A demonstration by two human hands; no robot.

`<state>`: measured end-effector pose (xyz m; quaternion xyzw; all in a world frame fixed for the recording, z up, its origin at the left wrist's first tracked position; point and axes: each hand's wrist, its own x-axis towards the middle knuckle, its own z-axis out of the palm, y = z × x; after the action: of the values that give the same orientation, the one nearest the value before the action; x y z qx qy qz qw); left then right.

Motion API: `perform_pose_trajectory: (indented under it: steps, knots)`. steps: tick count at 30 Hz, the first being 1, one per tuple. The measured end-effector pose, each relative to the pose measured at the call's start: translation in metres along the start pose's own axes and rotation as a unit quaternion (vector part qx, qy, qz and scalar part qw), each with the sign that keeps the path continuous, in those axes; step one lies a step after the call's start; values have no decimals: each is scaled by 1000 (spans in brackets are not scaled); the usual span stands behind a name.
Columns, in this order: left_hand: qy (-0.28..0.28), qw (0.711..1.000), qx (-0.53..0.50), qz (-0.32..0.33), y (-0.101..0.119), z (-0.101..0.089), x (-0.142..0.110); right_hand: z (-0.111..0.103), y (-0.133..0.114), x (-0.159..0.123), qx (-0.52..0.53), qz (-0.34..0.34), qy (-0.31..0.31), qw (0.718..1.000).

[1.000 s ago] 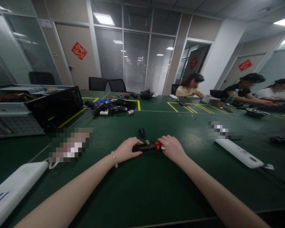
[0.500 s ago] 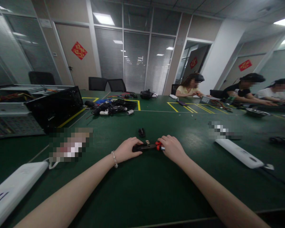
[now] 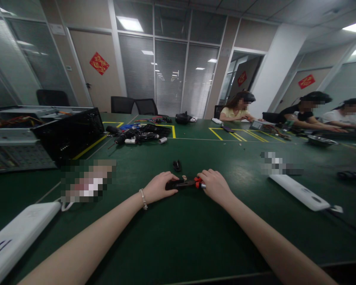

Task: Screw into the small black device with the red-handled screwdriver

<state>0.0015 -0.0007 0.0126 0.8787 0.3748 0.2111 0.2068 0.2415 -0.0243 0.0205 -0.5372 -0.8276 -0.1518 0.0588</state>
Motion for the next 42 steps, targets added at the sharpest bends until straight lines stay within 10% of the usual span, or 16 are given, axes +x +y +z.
perform_pose_trajectory:
  steps: [42]
  knots:
    - [14, 1000, 19, 21, -4, 3, 0, -1, 1, -1, 5, -3, 8, 1000]
